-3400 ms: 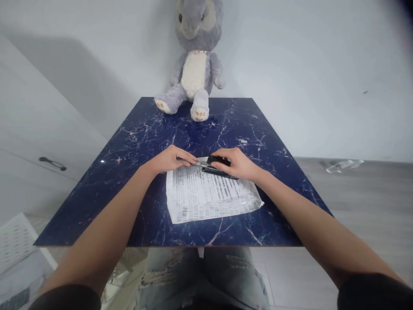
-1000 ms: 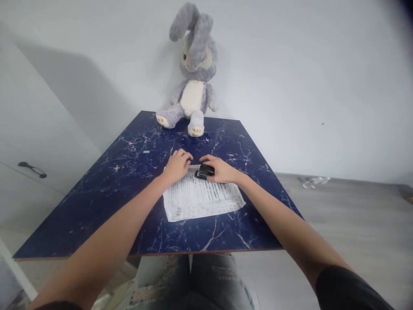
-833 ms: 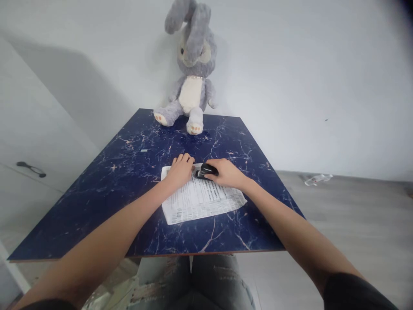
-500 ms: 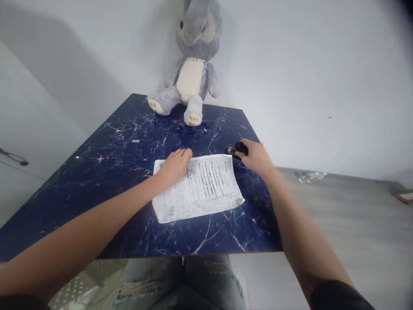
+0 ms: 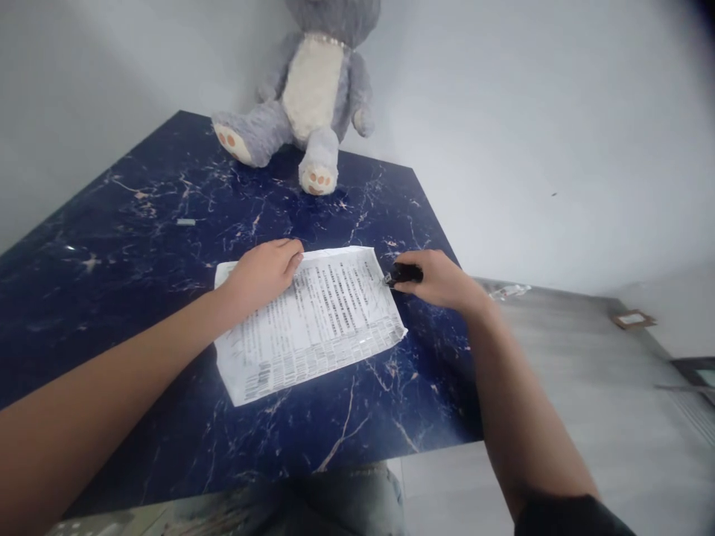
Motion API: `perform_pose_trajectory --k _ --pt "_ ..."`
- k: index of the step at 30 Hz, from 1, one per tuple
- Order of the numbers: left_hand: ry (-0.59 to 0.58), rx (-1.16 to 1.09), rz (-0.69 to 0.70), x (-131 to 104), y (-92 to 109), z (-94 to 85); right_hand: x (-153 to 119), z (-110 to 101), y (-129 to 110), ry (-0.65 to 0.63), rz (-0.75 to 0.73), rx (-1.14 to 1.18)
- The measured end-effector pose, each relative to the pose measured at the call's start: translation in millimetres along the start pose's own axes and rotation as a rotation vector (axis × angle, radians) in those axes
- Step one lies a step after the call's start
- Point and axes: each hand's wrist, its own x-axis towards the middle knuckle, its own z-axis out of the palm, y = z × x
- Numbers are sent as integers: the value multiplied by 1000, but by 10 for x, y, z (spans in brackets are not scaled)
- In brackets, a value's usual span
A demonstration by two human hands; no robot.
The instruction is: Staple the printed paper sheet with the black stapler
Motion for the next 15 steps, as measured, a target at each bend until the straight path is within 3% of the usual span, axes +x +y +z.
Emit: perform_pose_trajectory --k 9,13,15 --pt "0 -54 33 -26 60 9 13 58 -191 -18 -96 126" --pt "3 -69 41 -27 54 17 68 218 -275 265 -72 142" --pt "1 -74 44 -25 47 17 108 334 -309 344 -61 68"
